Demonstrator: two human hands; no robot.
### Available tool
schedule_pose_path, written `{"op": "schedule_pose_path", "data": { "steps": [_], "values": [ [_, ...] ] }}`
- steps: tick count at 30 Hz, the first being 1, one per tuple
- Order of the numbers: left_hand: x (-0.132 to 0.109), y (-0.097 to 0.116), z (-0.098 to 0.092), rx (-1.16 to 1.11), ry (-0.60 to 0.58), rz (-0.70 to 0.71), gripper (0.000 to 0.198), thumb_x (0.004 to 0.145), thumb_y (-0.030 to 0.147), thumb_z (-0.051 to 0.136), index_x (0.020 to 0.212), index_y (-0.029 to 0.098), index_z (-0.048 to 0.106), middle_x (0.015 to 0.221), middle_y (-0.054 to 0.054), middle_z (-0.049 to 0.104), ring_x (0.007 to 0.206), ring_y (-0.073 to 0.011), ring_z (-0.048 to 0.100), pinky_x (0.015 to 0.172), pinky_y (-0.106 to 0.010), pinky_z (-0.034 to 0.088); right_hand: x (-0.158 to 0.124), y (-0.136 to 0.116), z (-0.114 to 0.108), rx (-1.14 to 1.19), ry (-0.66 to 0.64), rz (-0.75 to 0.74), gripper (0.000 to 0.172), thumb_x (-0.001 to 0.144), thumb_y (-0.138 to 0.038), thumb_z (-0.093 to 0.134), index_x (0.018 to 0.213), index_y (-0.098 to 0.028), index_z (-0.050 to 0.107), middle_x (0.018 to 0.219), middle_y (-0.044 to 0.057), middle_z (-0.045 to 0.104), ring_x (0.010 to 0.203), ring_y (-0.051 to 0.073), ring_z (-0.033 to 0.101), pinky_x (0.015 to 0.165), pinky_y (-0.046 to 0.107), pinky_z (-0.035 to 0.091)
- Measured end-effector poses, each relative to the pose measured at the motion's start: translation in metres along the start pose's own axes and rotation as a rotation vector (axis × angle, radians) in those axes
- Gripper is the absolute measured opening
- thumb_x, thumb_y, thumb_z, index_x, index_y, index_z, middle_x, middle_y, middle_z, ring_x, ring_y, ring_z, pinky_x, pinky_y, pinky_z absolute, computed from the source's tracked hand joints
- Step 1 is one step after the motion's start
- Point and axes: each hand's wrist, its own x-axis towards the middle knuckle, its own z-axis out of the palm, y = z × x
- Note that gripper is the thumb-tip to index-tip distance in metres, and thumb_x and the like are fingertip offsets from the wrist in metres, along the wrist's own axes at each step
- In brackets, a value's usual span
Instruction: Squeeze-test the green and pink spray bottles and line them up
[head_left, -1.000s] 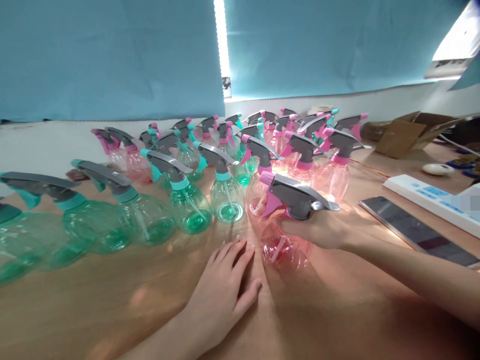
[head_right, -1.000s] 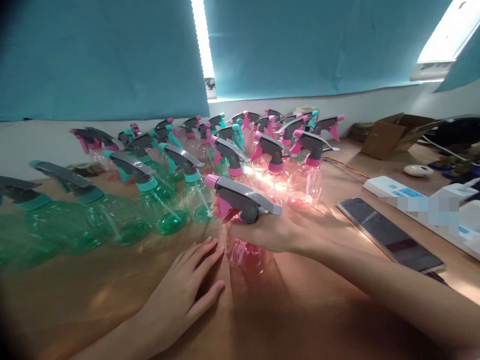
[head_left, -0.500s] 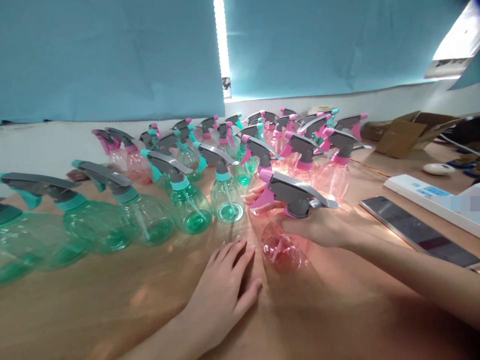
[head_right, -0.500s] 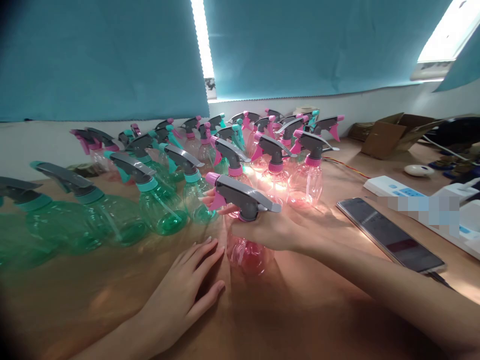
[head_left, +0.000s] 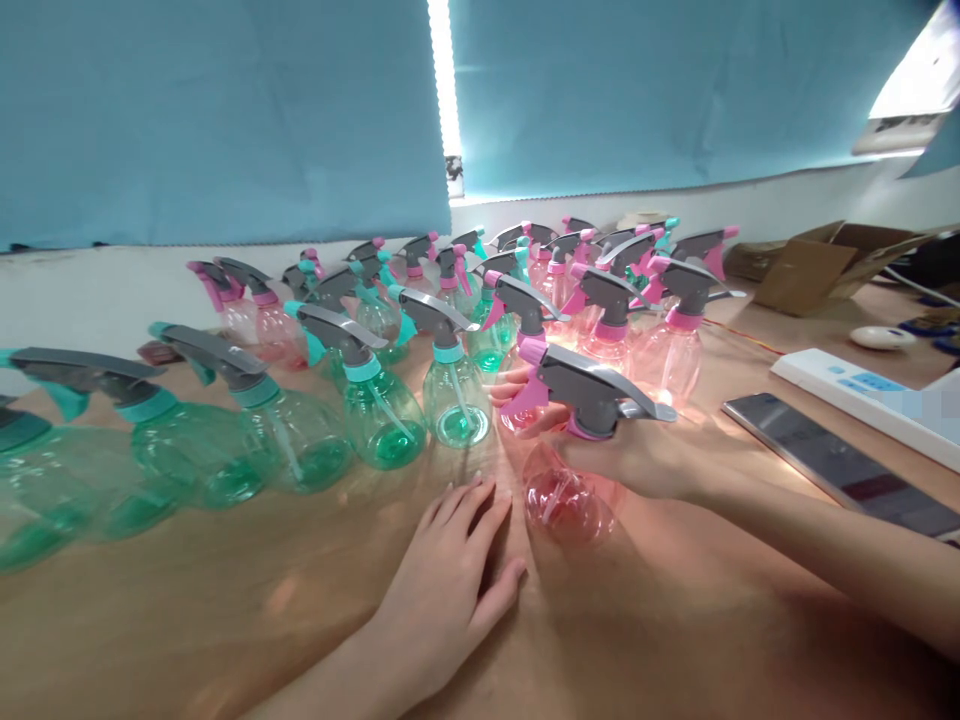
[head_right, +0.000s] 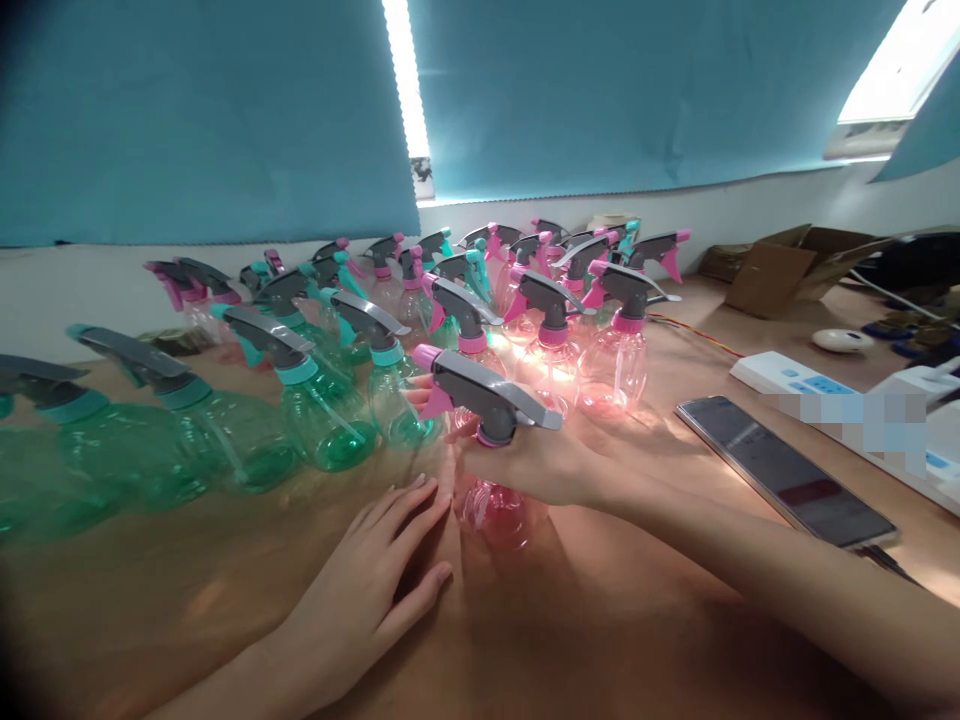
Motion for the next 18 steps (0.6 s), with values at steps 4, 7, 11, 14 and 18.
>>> {"op": "schedule_pose_path", "data": {
  "steps": [4, 7, 11, 14, 18],
  "values": [
    [-0.0001, 0.0001, 0.0005, 0.008, 0.000, 0.003, 0.045, 0.094, 0.034, 0.048, 0.135, 0.017, 0.046, 0.137, -0.012, 0.050, 0.125, -0.0305, 0.045, 0.104, -0.051, 0.036, 0.0010, 0.0063, 0.0007, 0.048, -0.093, 0.076, 0.008, 0.064, -0.026, 0.049, 0.056, -0.022, 0.049, 0.056, -0.002, 0.053, 0.057, 0.015, 0.053, 0.048, 0.024, 0.045],
    [-0.0001, -0.0002, 0.0009, 0.006, -0.004, 0.003, 0.045, 0.094, 0.035, 0.048, 0.135, 0.017, 0.046, 0.137, -0.012, 0.050, 0.125, -0.0303, 0.045, 0.105, -0.051, 0.036, 0.0003, 0.0076, 0.0025, 0.003, -0.068, 0.129, 0.014, 0.064, -0.028, 0.049, 0.053, -0.022, 0.045, 0.061, 0.000, 0.054, 0.061, 0.016, 0.053, 0.051, 0.025, 0.046],
    [0.0003, 0.0002, -0.0002, 0.006, -0.005, -0.003, 0.045, 0.094, 0.036, 0.048, 0.135, 0.017, 0.047, 0.137, -0.012, 0.051, 0.125, -0.0308, 0.045, 0.104, -0.051, 0.037, -0.0008, 0.0032, 0.0024, -0.039, -0.075, 0.164, 0.016, 0.065, -0.027, 0.052, 0.052, -0.021, 0.044, 0.063, -0.001, 0.054, 0.061, 0.015, 0.052, 0.051, 0.025, 0.046],
    [0.0009, 0.0009, -0.0016, 0.004, -0.017, -0.008, 0.044, 0.094, 0.034, 0.048, 0.134, 0.017, 0.048, 0.137, -0.013, 0.051, 0.125, -0.0311, 0.045, 0.104, -0.051, 0.037, -0.0005, 0.0008, 0.0009, -0.032, -0.093, 0.151, 0.018, 0.067, -0.026, 0.051, 0.052, -0.021, 0.043, 0.061, -0.001, 0.052, 0.058, 0.013, 0.049, 0.049, 0.024, 0.044],
    [0.0012, 0.0017, -0.0029, 0.001, -0.016, -0.007, 0.044, 0.093, 0.033, 0.049, 0.134, 0.017, 0.048, 0.137, -0.013, 0.051, 0.125, -0.0312, 0.045, 0.104, -0.051, 0.037, 0.0003, 0.0026, -0.0009, 0.007, -0.095, 0.090, 0.019, 0.068, -0.025, 0.052, 0.052, -0.022, 0.043, 0.057, -0.002, 0.050, 0.055, 0.013, 0.048, 0.046, 0.023, 0.043]
  ]
}}
